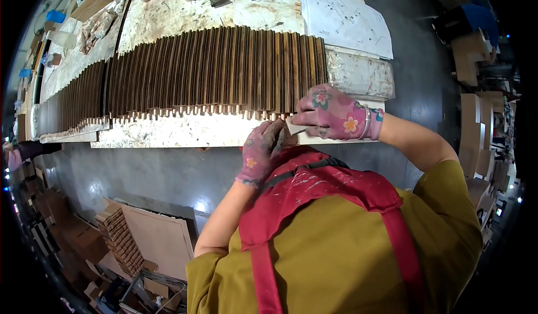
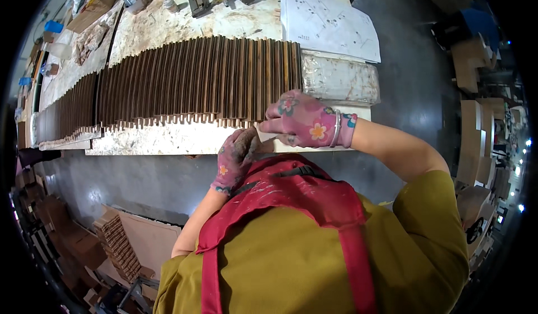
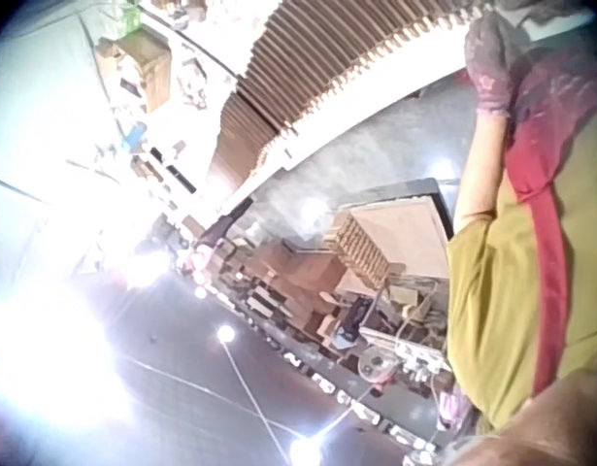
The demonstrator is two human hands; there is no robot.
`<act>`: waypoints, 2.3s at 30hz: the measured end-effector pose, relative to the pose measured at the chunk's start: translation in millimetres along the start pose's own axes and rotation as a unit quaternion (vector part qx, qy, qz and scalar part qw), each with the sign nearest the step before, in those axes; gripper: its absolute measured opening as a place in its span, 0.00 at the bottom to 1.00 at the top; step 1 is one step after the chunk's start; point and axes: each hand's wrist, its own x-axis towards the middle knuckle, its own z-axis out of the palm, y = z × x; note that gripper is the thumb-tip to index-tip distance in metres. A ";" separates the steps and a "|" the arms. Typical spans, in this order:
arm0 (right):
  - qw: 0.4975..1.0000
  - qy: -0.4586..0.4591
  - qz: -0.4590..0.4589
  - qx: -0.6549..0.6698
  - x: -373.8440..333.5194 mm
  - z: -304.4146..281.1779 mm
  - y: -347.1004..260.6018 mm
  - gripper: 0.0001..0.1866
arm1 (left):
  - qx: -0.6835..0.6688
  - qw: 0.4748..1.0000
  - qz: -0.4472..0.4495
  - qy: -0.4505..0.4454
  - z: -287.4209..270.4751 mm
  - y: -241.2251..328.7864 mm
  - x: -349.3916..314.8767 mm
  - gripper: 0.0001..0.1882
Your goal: The person wipes a long bamboo mat with a cloth and a small block, moving across its entire length.
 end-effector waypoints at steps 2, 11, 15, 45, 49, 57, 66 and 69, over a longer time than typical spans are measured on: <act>0.995 0.037 0.077 0.042 6.3 -14.0 16.1 0.22 | -0.033 0.997 -0.053 -0.050 -16.4 15.3 6.2 0.13; 0.970 0.081 0.230 0.008 31.9 -15.3 102.9 0.21 | -0.101 0.988 0.033 -0.116 5.2 28.2 29.8 0.13; 0.986 0.002 0.167 0.028 11.1 -18.2 86.4 0.22 | -0.099 0.985 0.035 -0.134 6.0 21.1 30.0 0.14; 0.974 -0.080 0.185 0.102 -12.6 -33.0 33.1 0.22 | -0.208 0.949 -0.075 -0.223 9.3 33.7 36.5 0.16; 0.963 0.158 0.203 0.082 19.1 -26.2 108.3 0.19 | -0.202 0.947 -0.059 -0.243 6.4 32.0 40.5 0.16; 0.995 0.056 0.077 -0.016 -37.7 12.1 10.1 0.25 | -0.186 0.948 -0.066 -0.249 14.7 20.2 33.8 0.19; 0.953 0.097 0.284 0.032 -13.6 -22.9 127.2 0.22 | -0.193 0.952 -0.004 -0.238 12.0 27.6 38.0 0.18; 0.968 0.050 0.247 -0.006 -13.6 -20.5 108.3 0.22 | -0.158 0.956 -0.028 -0.246 10.1 26.3 38.1 0.16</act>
